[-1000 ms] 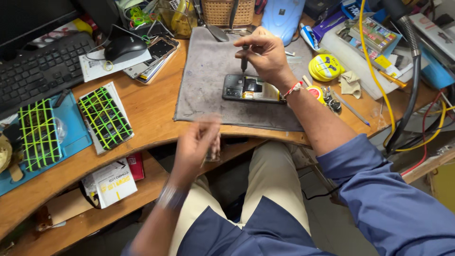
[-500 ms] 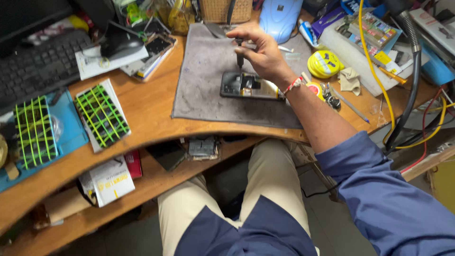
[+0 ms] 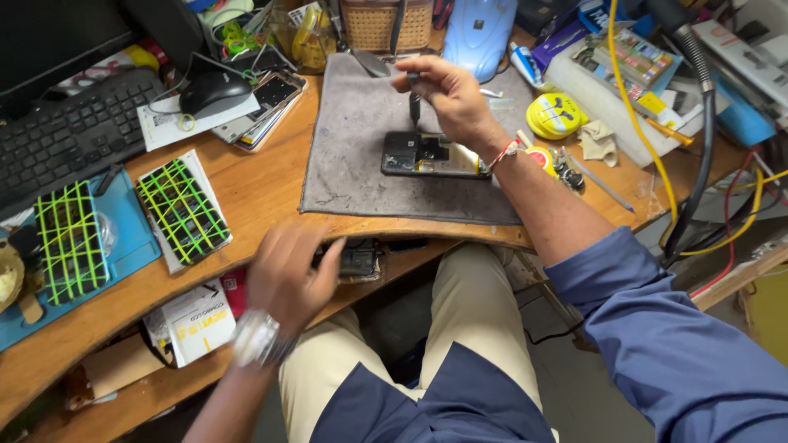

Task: The person uses a screwdriver and a prying tool to disassemble a mobile phone, removes the battery, and handles internal components at a repair bench.

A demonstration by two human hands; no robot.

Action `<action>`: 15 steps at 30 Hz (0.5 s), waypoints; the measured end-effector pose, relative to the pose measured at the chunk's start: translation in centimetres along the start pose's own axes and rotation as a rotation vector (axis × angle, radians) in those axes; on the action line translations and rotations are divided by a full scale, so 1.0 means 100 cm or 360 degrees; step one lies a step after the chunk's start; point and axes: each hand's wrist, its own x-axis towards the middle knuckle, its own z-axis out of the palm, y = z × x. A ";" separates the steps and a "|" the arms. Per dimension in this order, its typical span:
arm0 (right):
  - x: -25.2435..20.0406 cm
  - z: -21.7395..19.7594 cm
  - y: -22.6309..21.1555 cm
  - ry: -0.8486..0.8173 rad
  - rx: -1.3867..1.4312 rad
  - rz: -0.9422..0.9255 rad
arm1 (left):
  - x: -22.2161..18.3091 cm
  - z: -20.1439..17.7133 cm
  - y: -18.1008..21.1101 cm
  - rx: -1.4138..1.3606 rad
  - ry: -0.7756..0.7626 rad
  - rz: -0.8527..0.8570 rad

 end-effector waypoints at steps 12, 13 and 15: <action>-0.007 0.000 -0.003 0.0049 -0.0643 -0.0392 | 0.130 0.131 -0.045 -0.0775 -0.0259 -0.0105; -0.006 0.000 -0.002 0.0038 -0.0451 -0.0293 | 0.127 0.133 -0.047 -0.0824 -0.0221 -0.0108; -0.005 -0.002 -0.002 0.0020 -0.0072 -0.0091 | 0.128 0.137 -0.049 -0.0879 -0.0212 -0.0196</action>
